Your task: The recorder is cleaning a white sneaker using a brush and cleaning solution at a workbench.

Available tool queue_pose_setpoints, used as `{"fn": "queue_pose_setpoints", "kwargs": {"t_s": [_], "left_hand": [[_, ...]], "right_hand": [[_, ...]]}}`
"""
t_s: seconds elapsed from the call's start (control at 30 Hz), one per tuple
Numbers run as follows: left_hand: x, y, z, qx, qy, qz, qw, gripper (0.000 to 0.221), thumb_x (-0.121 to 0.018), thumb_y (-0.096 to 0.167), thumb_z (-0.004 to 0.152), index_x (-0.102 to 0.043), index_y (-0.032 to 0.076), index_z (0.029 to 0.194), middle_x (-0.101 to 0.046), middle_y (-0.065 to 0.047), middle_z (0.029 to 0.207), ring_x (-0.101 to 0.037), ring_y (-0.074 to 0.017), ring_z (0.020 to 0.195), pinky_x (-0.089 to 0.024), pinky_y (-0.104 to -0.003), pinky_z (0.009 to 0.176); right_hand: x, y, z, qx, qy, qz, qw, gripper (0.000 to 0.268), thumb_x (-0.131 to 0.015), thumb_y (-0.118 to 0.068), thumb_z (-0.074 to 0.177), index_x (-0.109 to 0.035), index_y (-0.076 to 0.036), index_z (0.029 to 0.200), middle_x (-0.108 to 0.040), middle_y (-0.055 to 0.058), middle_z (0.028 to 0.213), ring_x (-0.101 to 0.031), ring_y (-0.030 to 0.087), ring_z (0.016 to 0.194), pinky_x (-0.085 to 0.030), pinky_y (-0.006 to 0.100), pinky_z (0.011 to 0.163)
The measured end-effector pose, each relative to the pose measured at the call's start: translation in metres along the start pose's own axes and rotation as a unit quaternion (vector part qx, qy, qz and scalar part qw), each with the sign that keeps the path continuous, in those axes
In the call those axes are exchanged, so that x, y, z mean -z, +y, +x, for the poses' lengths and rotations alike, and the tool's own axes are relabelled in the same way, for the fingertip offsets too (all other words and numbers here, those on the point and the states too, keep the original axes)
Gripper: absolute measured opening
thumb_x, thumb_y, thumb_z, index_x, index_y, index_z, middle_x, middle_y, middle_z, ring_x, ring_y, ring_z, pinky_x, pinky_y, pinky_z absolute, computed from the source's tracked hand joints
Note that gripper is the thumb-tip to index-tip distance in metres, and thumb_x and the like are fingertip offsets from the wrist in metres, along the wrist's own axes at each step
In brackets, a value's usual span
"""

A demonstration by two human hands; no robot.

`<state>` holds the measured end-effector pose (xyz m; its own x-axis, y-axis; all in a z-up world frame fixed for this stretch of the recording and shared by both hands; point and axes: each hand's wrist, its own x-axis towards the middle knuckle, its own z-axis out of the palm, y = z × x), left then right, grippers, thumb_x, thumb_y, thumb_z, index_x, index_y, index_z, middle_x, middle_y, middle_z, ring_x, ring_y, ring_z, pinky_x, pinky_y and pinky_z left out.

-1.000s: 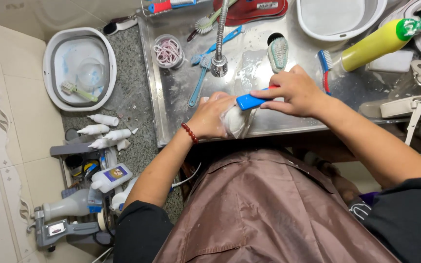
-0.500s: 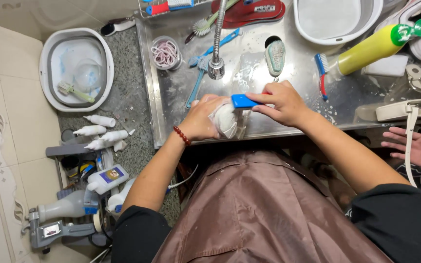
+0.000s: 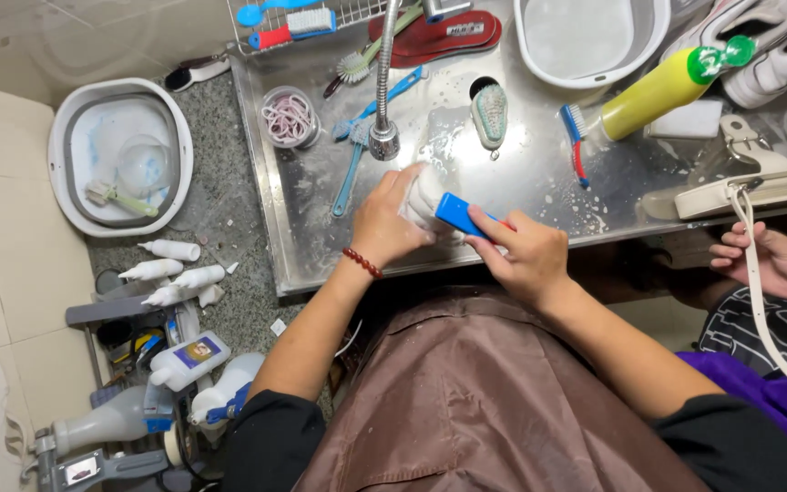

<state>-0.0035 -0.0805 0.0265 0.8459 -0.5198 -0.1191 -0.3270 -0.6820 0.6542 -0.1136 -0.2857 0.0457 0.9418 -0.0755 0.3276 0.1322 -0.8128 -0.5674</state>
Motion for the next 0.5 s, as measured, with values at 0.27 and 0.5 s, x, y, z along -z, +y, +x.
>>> {"fn": "queue_pose_setpoints", "kwargs": {"t_s": [0.27,0.5], "left_hand": [[-0.013,0.016,-0.001,0.018,0.062,0.043,0.997,0.101,-0.095,0.033,0.049,-0.052,0.022,0.140,-0.061,-0.003,0.122,-0.062,-0.0336,0.110,-0.055,-0.046,0.086],[-0.027,0.009,-0.006,0.027,0.059,0.058,0.996,0.080,-0.096,0.034,0.054,-0.056,0.022,0.122,-0.062,-0.004,0.118,-0.063,-0.0333,0.109,-0.055,-0.045,0.085]], "right_hand": [[0.008,-0.007,0.000,-0.050,0.010,-0.072,0.996,0.037,-0.078,-0.041,0.091,-0.078,-0.028,0.126,-0.055,0.006,0.066,-0.056,0.028,0.051,-0.044,0.041,0.048],[-0.004,-0.016,0.022,-0.032,0.001,-0.064,0.997,0.038,-0.078,-0.041,0.092,-0.076,-0.030,0.128,-0.056,0.005,0.068,-0.056,0.027,0.052,-0.044,0.040,0.049]]}}
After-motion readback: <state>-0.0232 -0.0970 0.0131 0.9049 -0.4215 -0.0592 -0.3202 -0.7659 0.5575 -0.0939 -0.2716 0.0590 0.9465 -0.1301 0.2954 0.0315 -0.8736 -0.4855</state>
